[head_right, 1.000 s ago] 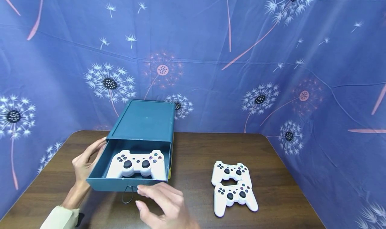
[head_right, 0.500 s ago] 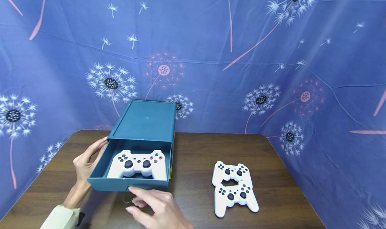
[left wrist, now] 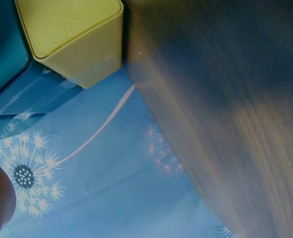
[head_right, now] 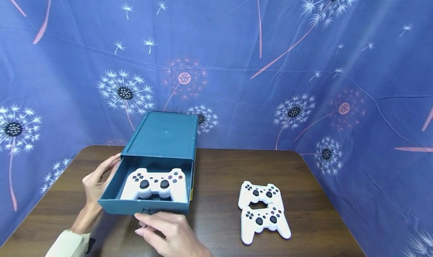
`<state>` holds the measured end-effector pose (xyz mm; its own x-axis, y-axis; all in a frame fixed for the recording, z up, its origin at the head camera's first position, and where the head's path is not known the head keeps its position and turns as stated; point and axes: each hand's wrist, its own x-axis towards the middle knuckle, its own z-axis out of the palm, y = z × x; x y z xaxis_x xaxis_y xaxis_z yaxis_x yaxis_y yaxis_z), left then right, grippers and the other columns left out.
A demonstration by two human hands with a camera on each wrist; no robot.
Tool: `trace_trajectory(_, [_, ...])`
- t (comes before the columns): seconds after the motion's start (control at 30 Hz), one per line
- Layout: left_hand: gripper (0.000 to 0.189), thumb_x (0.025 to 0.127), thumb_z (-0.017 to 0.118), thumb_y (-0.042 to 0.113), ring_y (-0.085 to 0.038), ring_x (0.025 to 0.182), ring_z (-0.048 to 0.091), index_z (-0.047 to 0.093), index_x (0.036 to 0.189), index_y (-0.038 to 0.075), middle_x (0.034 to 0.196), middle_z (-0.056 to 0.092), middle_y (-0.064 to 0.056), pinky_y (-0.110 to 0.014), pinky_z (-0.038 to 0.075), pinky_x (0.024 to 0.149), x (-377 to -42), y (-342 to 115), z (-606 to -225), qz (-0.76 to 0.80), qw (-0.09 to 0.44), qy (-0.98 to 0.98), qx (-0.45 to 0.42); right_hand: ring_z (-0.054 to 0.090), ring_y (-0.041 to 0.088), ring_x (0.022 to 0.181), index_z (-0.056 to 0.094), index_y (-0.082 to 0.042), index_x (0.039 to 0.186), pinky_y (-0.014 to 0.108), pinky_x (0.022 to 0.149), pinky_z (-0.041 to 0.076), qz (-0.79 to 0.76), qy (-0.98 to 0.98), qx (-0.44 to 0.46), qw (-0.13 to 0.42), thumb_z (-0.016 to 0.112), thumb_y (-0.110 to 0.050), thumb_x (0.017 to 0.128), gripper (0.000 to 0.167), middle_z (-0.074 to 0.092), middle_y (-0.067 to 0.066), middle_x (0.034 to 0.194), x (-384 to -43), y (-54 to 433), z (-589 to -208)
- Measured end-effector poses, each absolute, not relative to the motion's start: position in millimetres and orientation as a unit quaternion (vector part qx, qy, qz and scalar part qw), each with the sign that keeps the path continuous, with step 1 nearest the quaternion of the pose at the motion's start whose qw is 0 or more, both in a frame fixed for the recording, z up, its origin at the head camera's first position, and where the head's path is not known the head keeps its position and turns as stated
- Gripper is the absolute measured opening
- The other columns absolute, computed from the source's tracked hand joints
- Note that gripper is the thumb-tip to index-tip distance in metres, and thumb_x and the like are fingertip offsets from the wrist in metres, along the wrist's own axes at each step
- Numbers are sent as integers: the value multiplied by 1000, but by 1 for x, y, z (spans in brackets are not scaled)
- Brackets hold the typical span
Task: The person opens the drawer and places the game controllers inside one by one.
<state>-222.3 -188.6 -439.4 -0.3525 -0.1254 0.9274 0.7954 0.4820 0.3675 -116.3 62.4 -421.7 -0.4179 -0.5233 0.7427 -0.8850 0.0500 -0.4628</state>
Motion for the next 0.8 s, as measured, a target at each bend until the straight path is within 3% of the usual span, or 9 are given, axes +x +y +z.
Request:
trace_trajectory(0.17, [23,92,69,-11,7,109,64,69,115,-16,102,72,-31,-11,50,91,-219,-186,-434,-448,515,-689,-242,66,7,81,69,6,123,11,76,55,467,-689,511,215,72,3,95,28,73,6,94,-118,59,-422])
trace_trajectory(0.43, [21,96,69,-4,8,109,64,69,114,-17,101,71,-33,-10,50,91,-218,-185,-431,-446,518,-687,-244,67,8,81,69,7,121,11,76,55,465,-680,521,224,72,3,95,27,73,6,94,-120,58,-421])
trace_trajectory(0.6, [22,94,69,-8,7,108,65,70,114,-16,101,72,-32,-11,50,91,-219,-186,-433,-449,518,-687,-242,67,7,82,69,6,123,13,77,56,476,-687,509,205,72,4,95,29,73,7,96,-120,59,-420])
trace_trajectory(0.8, [26,101,68,9,6,107,66,71,117,-12,101,73,-29,-11,50,92,-223,-190,-439,-447,515,-691,-240,68,7,85,69,4,125,16,77,58,490,-698,488,187,71,5,95,31,74,6,98,-120,61,-418])
